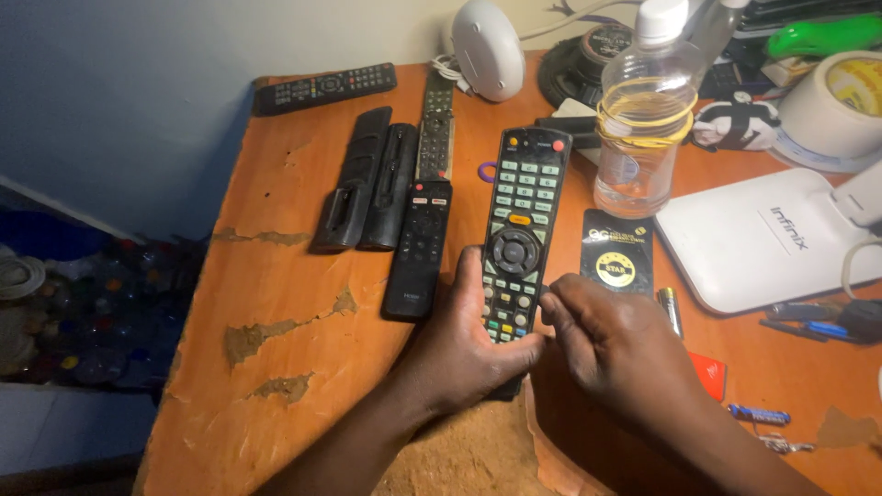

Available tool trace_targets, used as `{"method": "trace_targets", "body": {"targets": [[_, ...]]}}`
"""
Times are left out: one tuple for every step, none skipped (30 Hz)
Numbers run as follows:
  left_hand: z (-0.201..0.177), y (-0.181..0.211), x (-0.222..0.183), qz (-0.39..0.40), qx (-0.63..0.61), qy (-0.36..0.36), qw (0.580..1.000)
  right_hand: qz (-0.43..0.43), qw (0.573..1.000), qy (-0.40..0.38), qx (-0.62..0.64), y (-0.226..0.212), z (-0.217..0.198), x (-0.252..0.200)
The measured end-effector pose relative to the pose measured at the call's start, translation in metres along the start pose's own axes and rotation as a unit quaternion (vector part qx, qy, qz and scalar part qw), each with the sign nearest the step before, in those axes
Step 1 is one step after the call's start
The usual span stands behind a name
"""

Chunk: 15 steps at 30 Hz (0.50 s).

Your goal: Disassembling a television remote control by prying open the plastic casing and removing the internal circuit board and keypad.

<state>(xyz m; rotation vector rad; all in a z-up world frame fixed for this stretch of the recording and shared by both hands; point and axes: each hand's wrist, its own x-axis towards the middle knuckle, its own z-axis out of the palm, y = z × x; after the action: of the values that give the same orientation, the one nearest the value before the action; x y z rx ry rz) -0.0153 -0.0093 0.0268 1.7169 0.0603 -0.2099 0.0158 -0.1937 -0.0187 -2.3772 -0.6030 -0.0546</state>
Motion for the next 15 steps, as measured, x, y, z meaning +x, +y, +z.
{"method": "trace_targets", "body": {"targets": [[-0.0002, -0.0013, 0.0, 0.03, 0.049, 0.019, 0.998, -0.003, 1.0, -0.004, 0.0, -0.0016, -0.0009, 0.0008], [0.0021, -0.0006, -0.0019, 0.03, 0.049, 0.018, 0.998, -0.001, 1.0, -0.004, -0.001, -0.0006, -0.002, 0.0002], [0.0027, 0.0013, -0.002, 0.003, 0.032, 0.02, 0.999, 0.022, 0.999, -0.017, 0.041, 0.0004, -0.003, 0.0033], [0.0029, 0.0031, -0.0022, -0.024, 0.015, 0.022, 0.999, 0.046, 0.995, -0.029, 0.083, 0.001, -0.0037, 0.0064], [0.0017, 0.0022, -0.0014, -0.023, 0.015, 0.024, 0.999, 0.043, 0.995, -0.03, 0.083, 0.0011, -0.0043, 0.0073], [0.0003, 0.0008, -0.0005, 0.002, 0.057, 0.028, 0.998, 0.08, 0.99, -0.042, 0.111, 0.0012, -0.0042, 0.0082], [-0.0006, -0.0016, -0.0007, 0.023, 0.096, 0.032, 0.995, 0.119, 0.981, -0.056, 0.139, 0.0014, -0.0038, 0.0076], [-0.0002, -0.0012, -0.0018, 0.02, 0.095, 0.034, 0.995, 0.118, 0.981, -0.06, 0.139, 0.0023, -0.0028, 0.0063], [0.0002, -0.0004, -0.0014, 0.017, 0.077, 0.032, 0.996, 0.121, 0.973, -0.065, 0.185, 0.0038, -0.0023, 0.0061], [0.0007, 0.0004, -0.0009, 0.013, 0.059, 0.031, 0.998, 0.124, 0.963, -0.07, 0.231, 0.0054, -0.002, 0.006], [-0.0001, -0.0006, -0.0002, 0.013, 0.059, 0.032, 0.998, 0.123, 0.963, -0.07, 0.231, 0.0049, -0.0015, 0.0061], [-0.0006, -0.0015, 0.0004, 0.015, 0.064, 0.028, 0.997, 0.141, 0.954, -0.073, 0.256, 0.0046, -0.0012, 0.0062], [-0.0006, -0.0027, 0.0007, 0.016, 0.069, 0.023, 0.997, 0.161, 0.943, -0.076, 0.281, 0.0044, -0.0009, 0.0054], [-0.0004, -0.003, 0.0004, 0.015, 0.069, 0.023, 0.997, 0.161, 0.943, -0.077, 0.281, 0.0046, -0.0006, 0.0054], [-0.0002, -0.003, 0.0005, 0.019, 0.045, 0.02, 0.999, 0.163, 0.936, -0.083, 0.303, 0.0047, -0.0007, 0.0055]]}}
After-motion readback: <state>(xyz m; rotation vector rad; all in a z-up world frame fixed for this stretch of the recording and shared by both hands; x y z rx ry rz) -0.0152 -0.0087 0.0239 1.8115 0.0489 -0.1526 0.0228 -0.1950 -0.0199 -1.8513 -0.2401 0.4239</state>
